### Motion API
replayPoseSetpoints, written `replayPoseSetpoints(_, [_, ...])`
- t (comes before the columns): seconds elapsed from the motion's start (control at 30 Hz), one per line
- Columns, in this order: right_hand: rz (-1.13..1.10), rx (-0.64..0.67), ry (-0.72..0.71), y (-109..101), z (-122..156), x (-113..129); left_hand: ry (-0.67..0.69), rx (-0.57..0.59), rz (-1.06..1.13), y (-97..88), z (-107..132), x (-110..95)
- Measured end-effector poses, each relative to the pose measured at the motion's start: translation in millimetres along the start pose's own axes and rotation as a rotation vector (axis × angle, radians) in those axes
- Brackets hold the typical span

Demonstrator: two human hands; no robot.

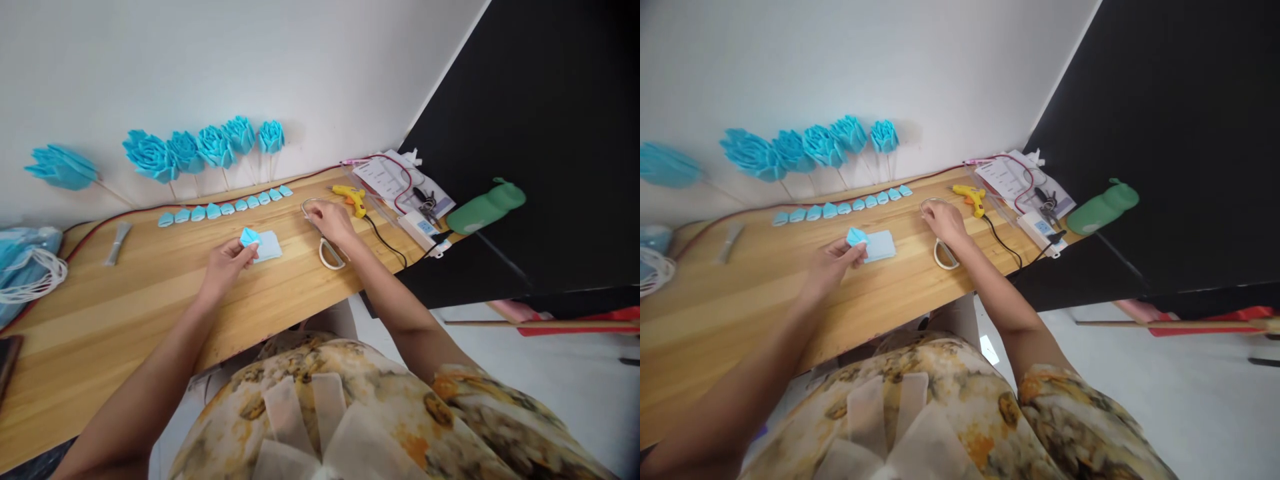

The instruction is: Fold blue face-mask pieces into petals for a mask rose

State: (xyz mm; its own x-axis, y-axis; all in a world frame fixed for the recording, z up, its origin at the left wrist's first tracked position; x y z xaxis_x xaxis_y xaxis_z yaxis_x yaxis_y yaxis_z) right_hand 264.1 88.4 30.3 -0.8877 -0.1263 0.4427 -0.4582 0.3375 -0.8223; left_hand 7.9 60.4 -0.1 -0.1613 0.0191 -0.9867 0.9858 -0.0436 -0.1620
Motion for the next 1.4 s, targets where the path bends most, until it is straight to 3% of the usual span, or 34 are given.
replayPoseSetpoints(0.1, [0.161, 0.051, 0.015, 11, 6, -5, -0.007, 0.002, -0.011, 1.4, -1, 2])
replayPoseSetpoints(0.23, [0.256, 0.019, 0.008, 20, 8, 0, -0.014, 0.005, -0.016, 1.8, -1, 3])
replayPoseSetpoints(0.77, [0.16, -0.023, 0.076, 27, 5, -14, -0.025, 0.05, 0.01, 3.4, 2, 1])
replayPoseSetpoints(0.9, [0.029, -0.049, 0.103, 28, 2, -22, -0.022, 0.051, 0.021, 3.1, 2, 4])
replayPoseSetpoints(1.17, [-0.498, -0.159, 0.224, 25, -1, -39, -0.028, 0.053, 0.038, 5.2, 3, 0])
replayPoseSetpoints(1.4, [-0.668, -0.194, 0.245, 23, -1, -40, -0.029, 0.055, 0.042, 5.2, 4, -1])
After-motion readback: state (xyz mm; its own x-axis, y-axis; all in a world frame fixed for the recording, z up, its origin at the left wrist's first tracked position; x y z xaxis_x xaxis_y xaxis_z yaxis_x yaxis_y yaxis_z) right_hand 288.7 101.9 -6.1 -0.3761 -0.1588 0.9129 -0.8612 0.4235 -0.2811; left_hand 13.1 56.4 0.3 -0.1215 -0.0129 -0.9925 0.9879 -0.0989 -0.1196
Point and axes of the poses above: each hand's wrist, its own z-axis away from the middle knuckle, its own y-axis out of the palm, x = y × z, the point moved 8 cm from there along -z, towards the middle knuckle, and after that the axes turned 9 degrees about -x, right-handed, at the moved point
